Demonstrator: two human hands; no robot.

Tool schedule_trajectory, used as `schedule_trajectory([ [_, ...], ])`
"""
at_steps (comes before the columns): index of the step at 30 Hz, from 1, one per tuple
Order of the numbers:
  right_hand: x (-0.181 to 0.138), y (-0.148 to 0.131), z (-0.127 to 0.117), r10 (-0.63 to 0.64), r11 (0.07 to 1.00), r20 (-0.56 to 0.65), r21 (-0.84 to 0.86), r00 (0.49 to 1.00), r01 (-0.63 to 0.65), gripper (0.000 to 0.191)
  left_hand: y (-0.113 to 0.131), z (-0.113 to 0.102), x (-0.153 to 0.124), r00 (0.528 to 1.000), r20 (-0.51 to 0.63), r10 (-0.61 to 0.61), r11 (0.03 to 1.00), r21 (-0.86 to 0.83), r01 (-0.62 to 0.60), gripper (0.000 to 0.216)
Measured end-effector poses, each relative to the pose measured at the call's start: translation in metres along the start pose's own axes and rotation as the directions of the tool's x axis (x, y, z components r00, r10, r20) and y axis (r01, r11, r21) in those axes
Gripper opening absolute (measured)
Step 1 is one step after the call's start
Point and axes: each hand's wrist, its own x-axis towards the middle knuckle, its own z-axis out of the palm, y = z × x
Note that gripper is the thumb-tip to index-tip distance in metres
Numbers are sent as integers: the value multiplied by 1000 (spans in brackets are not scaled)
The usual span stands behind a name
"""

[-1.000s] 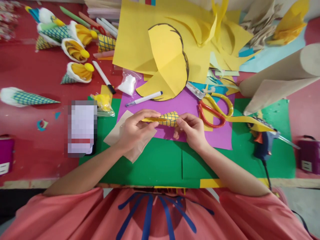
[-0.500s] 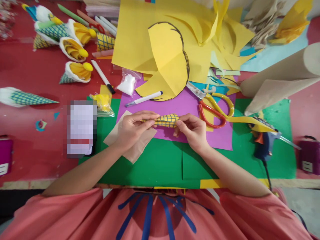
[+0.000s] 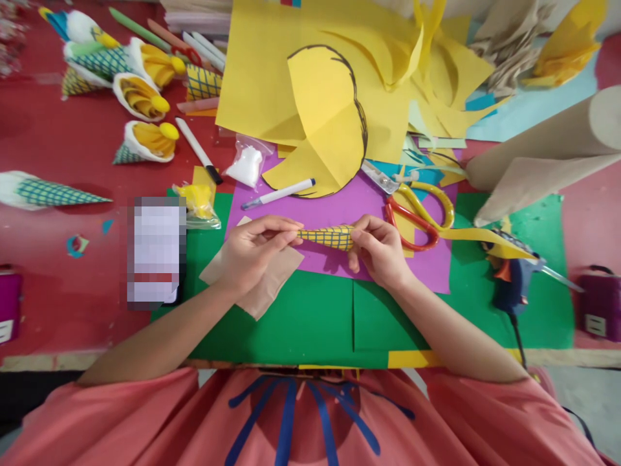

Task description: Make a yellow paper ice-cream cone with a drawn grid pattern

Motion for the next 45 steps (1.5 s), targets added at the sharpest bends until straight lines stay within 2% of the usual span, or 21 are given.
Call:
schedule_trajectory([
  [5,-1,4,1,-21,1000,-14,-17,1000,21,31,-2,0,-1,999,-29,16,999,43,-15,13],
  [9,-3,4,2,-25,1000,-4,-13,1000,25,29,3,-1,1,997,57,58,996,64,-62,11],
  [13,-6,3,5,-58,998,17,9,998,58,24,8,1,1,985,159,72,990,110,-90,30],
  [17,-9,1,8,-99,995,45,8,994,99,18,8,0,0,978,194,80,980,166,-113,27],
  [20,-10,0,10,-119,993,47,-22,992,120,17,6,-1,0,978,206,40,981,176,-78,24],
  [25,-9,-1,9,-127,988,4,-84,992,127,20,3,-4,0,978,206,30,995,92,-50,17],
  [30,-7,0,8,-149,986,6,-70,989,149,19,-2,-6,1,980,185,66,998,-31,-61,16],
  [33,-7,1,7,-115,991,-7,-77,993,114,20,-5,-7,2,979,178,98,992,-90,-83,17],
  [39,-4,1,4,-44,998,-8,-38,999,44,24,-5,-7,0,972,221,82,984,-171,-45,15],
  [45,-1,1,3,15,1000,15,2,1000,-15,27,-4,-8,-1,969,242,39,986,-165,1,9],
])
